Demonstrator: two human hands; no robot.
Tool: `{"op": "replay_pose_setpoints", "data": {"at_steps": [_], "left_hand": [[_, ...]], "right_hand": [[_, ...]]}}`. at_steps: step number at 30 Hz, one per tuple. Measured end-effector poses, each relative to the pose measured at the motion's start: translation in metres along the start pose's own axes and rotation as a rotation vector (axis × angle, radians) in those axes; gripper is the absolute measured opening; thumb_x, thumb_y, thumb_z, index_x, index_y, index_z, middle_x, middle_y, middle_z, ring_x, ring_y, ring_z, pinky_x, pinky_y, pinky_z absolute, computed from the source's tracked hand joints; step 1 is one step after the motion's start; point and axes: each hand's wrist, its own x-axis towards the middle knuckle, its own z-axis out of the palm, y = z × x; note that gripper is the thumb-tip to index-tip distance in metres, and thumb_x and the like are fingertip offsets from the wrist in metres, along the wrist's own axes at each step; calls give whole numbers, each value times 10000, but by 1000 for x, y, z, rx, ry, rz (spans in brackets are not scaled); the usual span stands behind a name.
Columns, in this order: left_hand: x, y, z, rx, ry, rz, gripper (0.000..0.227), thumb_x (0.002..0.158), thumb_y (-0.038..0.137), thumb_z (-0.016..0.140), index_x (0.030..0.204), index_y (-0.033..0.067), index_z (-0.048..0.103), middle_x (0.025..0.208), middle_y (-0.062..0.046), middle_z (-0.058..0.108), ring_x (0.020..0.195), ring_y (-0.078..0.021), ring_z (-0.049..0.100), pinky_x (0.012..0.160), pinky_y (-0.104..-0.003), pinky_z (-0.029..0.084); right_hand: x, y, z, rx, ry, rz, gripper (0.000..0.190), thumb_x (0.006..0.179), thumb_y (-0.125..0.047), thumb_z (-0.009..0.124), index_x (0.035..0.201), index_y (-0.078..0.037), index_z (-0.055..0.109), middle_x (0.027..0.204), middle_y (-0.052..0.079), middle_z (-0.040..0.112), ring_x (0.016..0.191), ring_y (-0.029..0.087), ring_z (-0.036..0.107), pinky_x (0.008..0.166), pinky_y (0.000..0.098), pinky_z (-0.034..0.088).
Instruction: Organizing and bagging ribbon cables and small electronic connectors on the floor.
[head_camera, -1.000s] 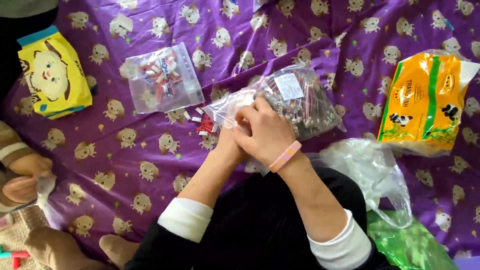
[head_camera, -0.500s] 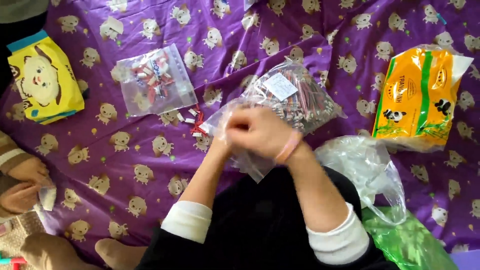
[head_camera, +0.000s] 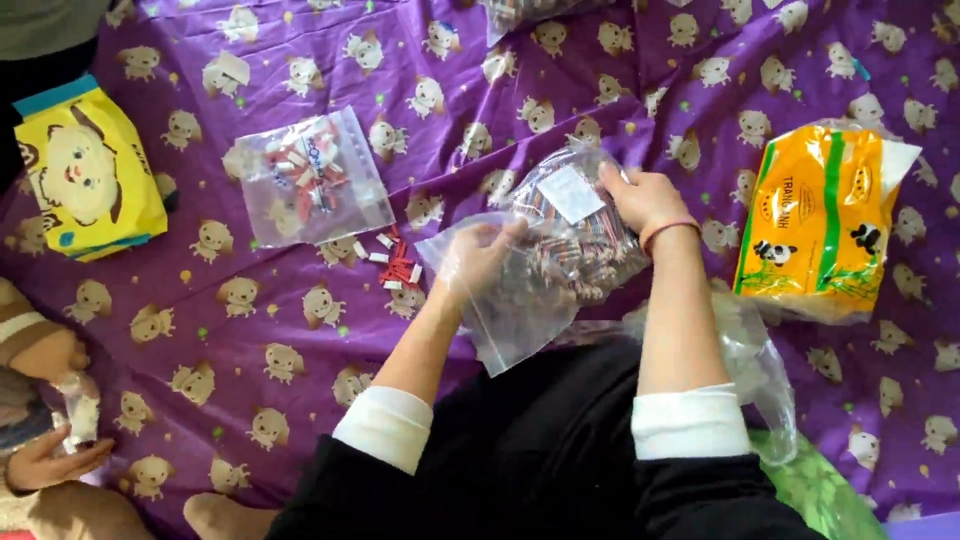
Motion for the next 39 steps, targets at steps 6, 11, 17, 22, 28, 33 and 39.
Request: {"op": "replay_pose_setpoints", "data": {"at_steps": [6,11,17,22,28,33,39], "left_hand": [[-24,14,-6,-253,20,-156,774,664,638,652,1117,10,650,1053,-191,672,1062,-340,614,906,-413,491],[-44,17,-2,-626,-93,-1,353,699,351,731,847,32,704,749,-72,646,706,-164,564,588,-279,446],[-50,-19,13,-589,-87,73,556,596,277,875,1054,57,647,910,-128,669,824,-217,612,769,-396,524],[-40,-36,29,-897,-145,-237,591,673,388,821,1075,10,610,956,-208,632,866,-322,611,768,-481,517],[-64,1,17,-790,-228,-278,614,634,342,824,1106,29,587,1039,-204,611,989,-329,598,858,-499,490],[-44,-14,8,-781,-292,-267,643,556,257,877,1094,19,615,1019,-228,621,977,-380,581,862,-573,448],[-57,26,8,-652,-280,-102,580,503,168,869,1000,-5,625,911,-155,649,903,-265,613,805,-408,512]], "right_hand": [[-43,-22,-18,254,-77,-105,629,839,-653,515,1113,-102,648,1139,162,621,1164,319,512,968,456,391],[-50,-24,-25,462,-141,-221,618,896,-535,561,1168,20,583,1165,203,597,1166,325,511,995,445,366],[12,20,2,497,1,-240,355,936,-400,607,1097,-86,646,1029,107,651,1046,209,574,907,397,427],[0,14,-2,709,22,-267,317,949,-346,623,1064,-51,637,960,81,642,928,155,562,862,361,468],[18,29,2,957,-14,-241,283,937,-325,655,1042,-64,634,892,57,647,823,145,616,779,333,535],[2,18,-8,1044,-24,-224,225,934,-317,669,955,-94,654,828,52,654,781,144,636,780,346,556],[5,17,1,1073,-59,-281,226,969,-274,613,974,-50,640,844,98,653,783,181,655,774,361,565]]}}
